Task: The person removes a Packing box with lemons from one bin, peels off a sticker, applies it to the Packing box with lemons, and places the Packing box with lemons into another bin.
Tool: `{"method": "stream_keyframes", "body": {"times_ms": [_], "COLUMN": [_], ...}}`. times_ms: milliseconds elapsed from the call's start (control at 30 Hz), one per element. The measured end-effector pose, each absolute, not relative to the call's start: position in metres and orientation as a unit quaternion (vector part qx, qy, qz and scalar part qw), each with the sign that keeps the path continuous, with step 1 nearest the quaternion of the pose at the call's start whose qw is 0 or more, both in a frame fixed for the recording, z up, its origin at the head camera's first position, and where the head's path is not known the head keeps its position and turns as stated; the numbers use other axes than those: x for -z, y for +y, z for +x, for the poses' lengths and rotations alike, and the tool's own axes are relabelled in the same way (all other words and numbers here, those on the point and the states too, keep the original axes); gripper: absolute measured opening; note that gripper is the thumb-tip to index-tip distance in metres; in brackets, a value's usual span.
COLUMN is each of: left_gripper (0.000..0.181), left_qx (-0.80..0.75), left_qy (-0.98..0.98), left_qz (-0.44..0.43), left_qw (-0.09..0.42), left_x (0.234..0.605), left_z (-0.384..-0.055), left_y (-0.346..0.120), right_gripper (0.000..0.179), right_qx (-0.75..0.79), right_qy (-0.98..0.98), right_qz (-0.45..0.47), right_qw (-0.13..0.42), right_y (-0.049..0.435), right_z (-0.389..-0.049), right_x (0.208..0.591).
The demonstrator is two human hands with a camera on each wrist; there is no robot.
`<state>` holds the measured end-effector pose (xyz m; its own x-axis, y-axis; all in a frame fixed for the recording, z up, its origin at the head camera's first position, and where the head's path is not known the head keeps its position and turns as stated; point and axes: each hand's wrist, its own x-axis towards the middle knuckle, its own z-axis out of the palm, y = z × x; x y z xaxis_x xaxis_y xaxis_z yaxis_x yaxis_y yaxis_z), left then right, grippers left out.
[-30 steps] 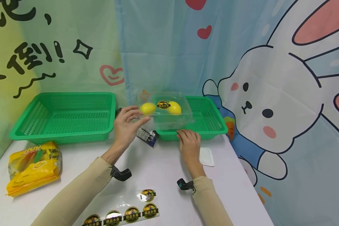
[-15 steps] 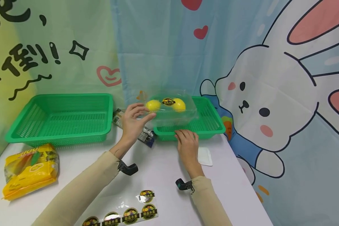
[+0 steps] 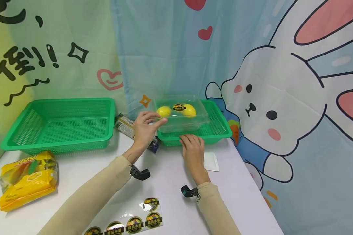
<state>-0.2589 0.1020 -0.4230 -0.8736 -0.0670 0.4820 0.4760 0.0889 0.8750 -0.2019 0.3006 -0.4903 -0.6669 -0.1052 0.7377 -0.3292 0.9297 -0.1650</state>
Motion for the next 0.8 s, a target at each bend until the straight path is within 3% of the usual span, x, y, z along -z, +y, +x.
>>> {"method": "stream_keyframes", "body": {"times_ms": [800], "left_gripper": [0.025], "left_qx": [0.603], "left_qy": [-0.779], "left_qz": [-0.110], "left_qw": [0.133], "left_x": [0.430], "left_z": [-0.275], "left_y": [0.151], "right_gripper": [0.016], "right_qx": [-0.151], "right_qy": [-0.902], "right_qz": [0.127], "right_qw": [0.384], "right_y": [0.300], "right_z": [-0.198], "right_x": [0.486]}}
